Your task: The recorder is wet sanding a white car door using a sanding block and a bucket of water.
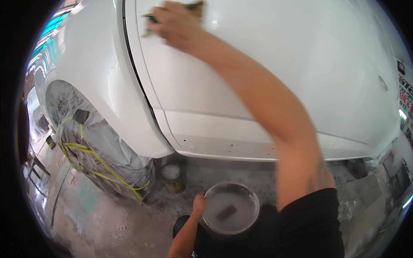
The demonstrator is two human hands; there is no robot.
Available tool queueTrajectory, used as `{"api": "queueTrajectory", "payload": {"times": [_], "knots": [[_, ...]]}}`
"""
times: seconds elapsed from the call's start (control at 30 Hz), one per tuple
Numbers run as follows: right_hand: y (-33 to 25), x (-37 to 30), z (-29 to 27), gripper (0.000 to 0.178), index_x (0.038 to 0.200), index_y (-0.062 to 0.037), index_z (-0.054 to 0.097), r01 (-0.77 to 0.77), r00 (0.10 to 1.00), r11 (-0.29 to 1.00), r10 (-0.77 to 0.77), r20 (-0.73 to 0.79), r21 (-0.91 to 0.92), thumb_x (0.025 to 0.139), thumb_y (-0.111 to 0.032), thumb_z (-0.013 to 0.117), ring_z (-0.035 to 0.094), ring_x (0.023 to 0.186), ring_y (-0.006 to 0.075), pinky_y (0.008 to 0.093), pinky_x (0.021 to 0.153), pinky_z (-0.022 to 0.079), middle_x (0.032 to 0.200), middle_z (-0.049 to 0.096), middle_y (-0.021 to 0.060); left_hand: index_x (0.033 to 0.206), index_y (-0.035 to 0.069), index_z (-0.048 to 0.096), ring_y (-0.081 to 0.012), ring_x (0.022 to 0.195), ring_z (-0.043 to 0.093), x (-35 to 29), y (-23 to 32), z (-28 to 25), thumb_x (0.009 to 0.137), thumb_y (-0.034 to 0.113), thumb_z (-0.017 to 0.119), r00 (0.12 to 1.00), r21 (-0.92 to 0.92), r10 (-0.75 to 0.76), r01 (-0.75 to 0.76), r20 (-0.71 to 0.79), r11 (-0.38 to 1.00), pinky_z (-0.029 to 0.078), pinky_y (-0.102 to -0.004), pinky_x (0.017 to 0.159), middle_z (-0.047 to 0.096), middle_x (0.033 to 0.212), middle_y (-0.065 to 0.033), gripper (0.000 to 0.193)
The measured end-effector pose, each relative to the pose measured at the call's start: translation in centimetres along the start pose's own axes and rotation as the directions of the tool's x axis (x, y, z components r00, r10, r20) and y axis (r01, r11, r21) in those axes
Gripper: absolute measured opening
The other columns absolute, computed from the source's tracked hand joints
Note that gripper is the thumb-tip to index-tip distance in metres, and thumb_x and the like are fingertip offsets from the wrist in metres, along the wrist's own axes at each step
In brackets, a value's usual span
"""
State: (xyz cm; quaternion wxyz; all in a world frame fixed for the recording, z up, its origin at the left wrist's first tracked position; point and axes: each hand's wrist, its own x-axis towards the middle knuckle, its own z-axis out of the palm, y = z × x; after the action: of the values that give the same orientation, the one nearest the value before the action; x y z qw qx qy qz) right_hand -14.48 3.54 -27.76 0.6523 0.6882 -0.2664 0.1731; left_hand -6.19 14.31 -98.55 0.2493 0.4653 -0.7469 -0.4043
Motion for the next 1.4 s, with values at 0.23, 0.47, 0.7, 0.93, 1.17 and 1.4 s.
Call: {"api": "queueTrajectory", "payload": {"times": [0.23,0.47,0.7,0.93,1.17,1.4], "knots": [[5.8,-14.4,-7.1,0.043,0.124,-0.0126,0.081,-0.217,0.97,0.936,0.174,-0.171,-0.276,0.086,0.0,0.066,0.064,0.118,0.0348,0.0513,0.103,0.05,0.128,0.067,0.017,0.117,0.007,0.077,-0.0464,0.109,0.074,0.9,0.2,-0.8,0.084,0.016,0.069,1.0,0.009,-0.015,0.015,0.001,1.0,0.058,-0.0543,0.094,0.078,0.112,-0.0243,0.035],[0.3,-0.4,1.1,0.036,0.12,-0.0098,0.078,0.078,0.996,0.996,-0.08,-0.05,-0.032,0.085,-0.005,0.069,0.062,0.11,0.0355,0.0486,0.095,0.051,0.117,0.067,0.0153,0.12,0.007,0.077,-0.0456,0.11,0.073,-0.4,0.1,-0.4,0.083,0.012,0.068,0.999,-0.008,-0.011,0.011,0.035,1.0,0.059,-0.0544,0.095,0.078,0.111,-0.0232,0.038],[2.5,-21.9,-11.7,0.043,0.125,-0.0068,0.08,-0.227,0.974,0.932,0.212,-0.081,-0.284,0.085,0.005,0.07,0.065,0.111,0.036,0.0478,0.099,0.048,0.13,0.067,0.0205,0.118,0.005,0.075,-0.0471,0.109,0.073,0.9,-0.5,-0.1,0.081,0.01,0.07,0.999,0.033,0.042,-0.042,-0.011,0.999,0.058,-0.0562,0.095,0.077,0.112,-0.0252,0.038],[-0.8,-11.2,-6.2,0.04,0.125,-0.0094,0.08,-0.123,0.992,0.988,0.126,0.021,-0.092,0.086,0.0,0.07,0.062,0.117,0.0348,0.0479,0.104,0.047,0.132,0.065,0.0158,0.118,0.004,0.073,-0.0471,0.109,0.072,0.2,-2.2,0.6,0.082,0.011,0.07,0.989,0.092,0.131,-0.124,-0.072,0.988,0.058,-0.0569,0.094,0.076,0.112,-0.0251,0.036],[2.4,-23.3,-12.1,0.038,0.118,-0.0027,0.082,-0.227,0.974,0.943,0.224,-0.041,-0.245,0.082,0.003,0.071,0.062,0.118,0.0388,0.0509,0.103,0.047,0.13,0.066,0.0219,0.124,0.005,0.074,-0.047,0.11,0.072,1.6,-0.5,0.4,0.083,0.01,0.069,1.0,0.062,0.001,-0.001,-0.003,0.998,0.058,-0.0551,0.095,0.076,0.111,-0.025,0.041],[-2.5,-6.8,-2.1,0.016,0.104,-0.0084,0.076,0.009,0.999,1.0,-0.01,-0.043,-0.016,0.089,-0.012,0.07,0.063,0.117,0.0298,0.0477,0.107,0.05,0.118,0.067,0.0106,0.124,0.004,0.074,-0.0466,0.11,0.073,0.5,-0.2,0.5,0.083,0.012,0.068,1.0,0.045,0.021,-0.022,0.01,0.999,0.058,-0.0556,0.095,0.077,0.111,-0.0261,0.042]]}}
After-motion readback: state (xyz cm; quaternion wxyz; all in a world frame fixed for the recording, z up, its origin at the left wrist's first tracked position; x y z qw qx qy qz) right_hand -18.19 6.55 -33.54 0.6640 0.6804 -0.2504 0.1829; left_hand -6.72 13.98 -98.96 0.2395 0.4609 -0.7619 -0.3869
